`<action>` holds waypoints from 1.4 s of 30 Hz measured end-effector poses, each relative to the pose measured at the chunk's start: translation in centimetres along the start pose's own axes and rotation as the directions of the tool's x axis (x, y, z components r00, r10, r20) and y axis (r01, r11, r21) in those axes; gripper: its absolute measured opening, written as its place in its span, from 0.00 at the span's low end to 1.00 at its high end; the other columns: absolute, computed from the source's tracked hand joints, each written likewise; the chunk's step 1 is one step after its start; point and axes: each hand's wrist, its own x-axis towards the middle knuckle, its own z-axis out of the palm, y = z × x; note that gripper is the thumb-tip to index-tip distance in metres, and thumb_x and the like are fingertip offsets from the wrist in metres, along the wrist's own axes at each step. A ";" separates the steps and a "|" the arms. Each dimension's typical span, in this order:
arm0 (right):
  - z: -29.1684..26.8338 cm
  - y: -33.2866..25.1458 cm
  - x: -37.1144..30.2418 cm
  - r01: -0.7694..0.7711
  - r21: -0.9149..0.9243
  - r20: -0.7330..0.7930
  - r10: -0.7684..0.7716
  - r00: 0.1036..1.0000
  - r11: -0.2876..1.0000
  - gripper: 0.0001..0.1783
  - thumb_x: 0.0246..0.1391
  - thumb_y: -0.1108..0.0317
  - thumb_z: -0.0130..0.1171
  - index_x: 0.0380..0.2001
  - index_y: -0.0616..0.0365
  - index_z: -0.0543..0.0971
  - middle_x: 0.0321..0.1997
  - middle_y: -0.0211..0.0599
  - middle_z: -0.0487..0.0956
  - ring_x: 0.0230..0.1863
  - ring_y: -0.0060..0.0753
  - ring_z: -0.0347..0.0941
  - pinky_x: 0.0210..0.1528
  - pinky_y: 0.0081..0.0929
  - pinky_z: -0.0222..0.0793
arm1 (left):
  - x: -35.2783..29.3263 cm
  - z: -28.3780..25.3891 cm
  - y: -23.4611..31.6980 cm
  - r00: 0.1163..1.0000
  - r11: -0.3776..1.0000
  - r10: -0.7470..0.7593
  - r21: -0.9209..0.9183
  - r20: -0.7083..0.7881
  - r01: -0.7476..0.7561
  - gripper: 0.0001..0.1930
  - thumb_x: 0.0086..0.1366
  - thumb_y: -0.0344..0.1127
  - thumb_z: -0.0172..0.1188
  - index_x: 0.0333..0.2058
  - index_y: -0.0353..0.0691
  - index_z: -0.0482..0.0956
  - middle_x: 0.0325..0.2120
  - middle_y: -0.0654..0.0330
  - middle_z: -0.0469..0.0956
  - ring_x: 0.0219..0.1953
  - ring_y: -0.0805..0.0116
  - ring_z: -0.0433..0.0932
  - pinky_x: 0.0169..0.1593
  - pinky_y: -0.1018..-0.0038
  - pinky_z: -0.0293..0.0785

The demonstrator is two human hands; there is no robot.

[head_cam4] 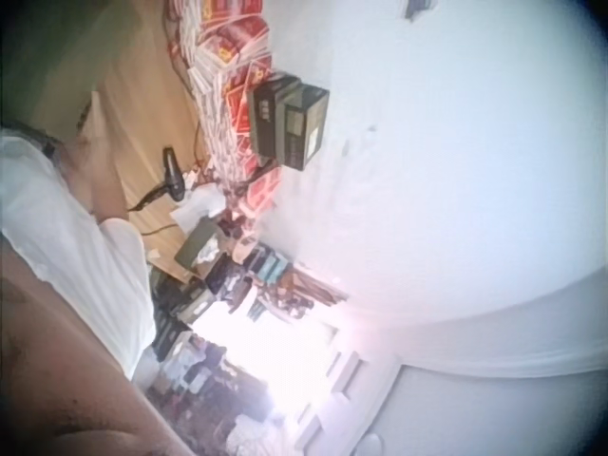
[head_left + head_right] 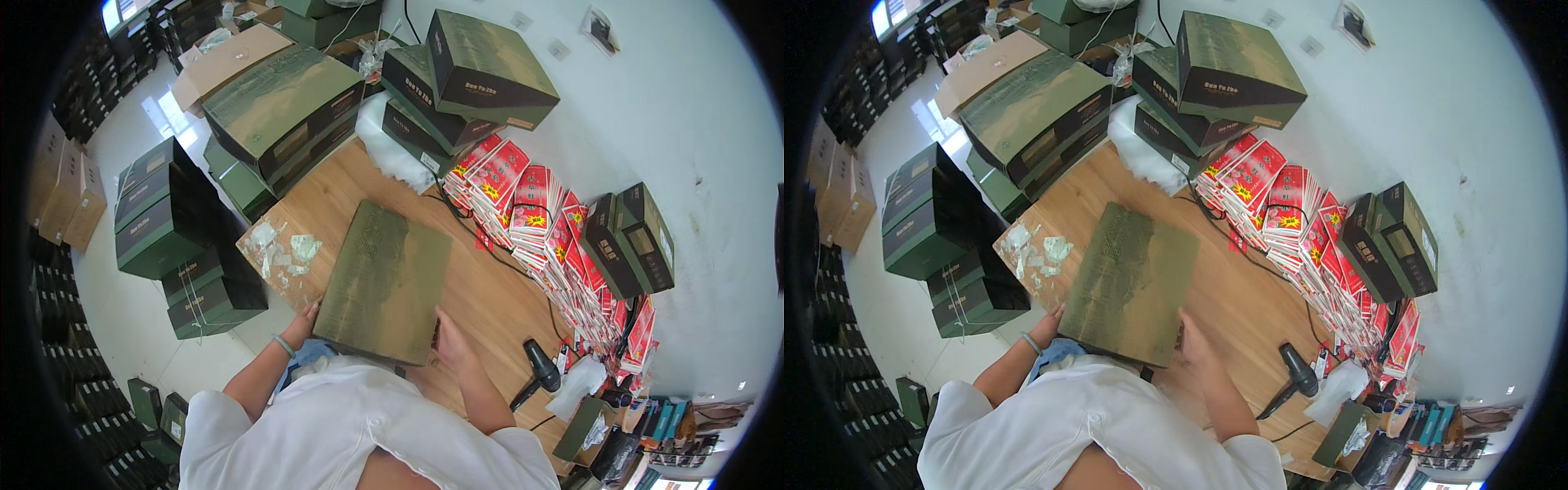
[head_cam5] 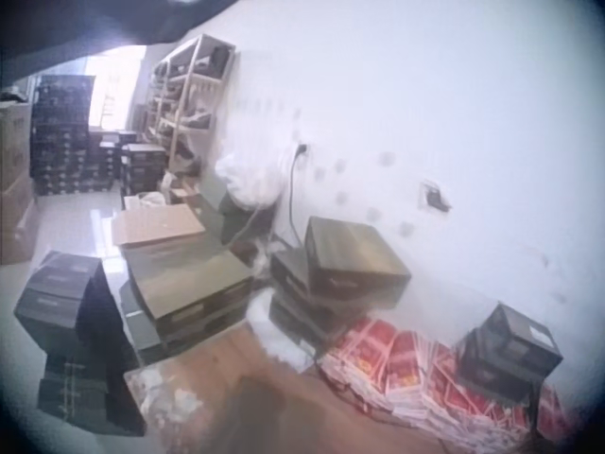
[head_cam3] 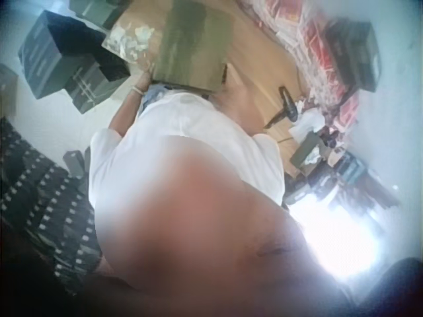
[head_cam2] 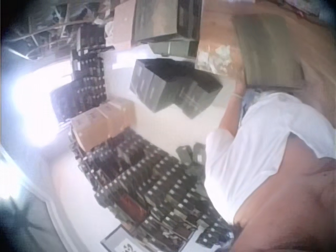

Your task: The person packs shoes into green cardboard boxes, places tissue paper and red cards inside, closes the boxes, and uses a heat gun to apply labels. The packed boxes are then stacked on the floor.

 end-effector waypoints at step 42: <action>4.2 -31.7 13.6 0.727 0.180 -0.228 -0.691 0.686 0.663 0.56 0.41 0.69 0.68 0.67 0.44 0.42 0.66 0.44 0.55 0.62 0.51 0.58 0.53 0.79 0.52 | 11.6 -3.8 12.1 0.967 0.974 0.205 0.067 0.150 -0.217 0.36 0.66 0.44 0.55 0.64 0.30 0.50 0.59 0.41 0.60 0.62 0.52 0.60 0.63 0.65 0.55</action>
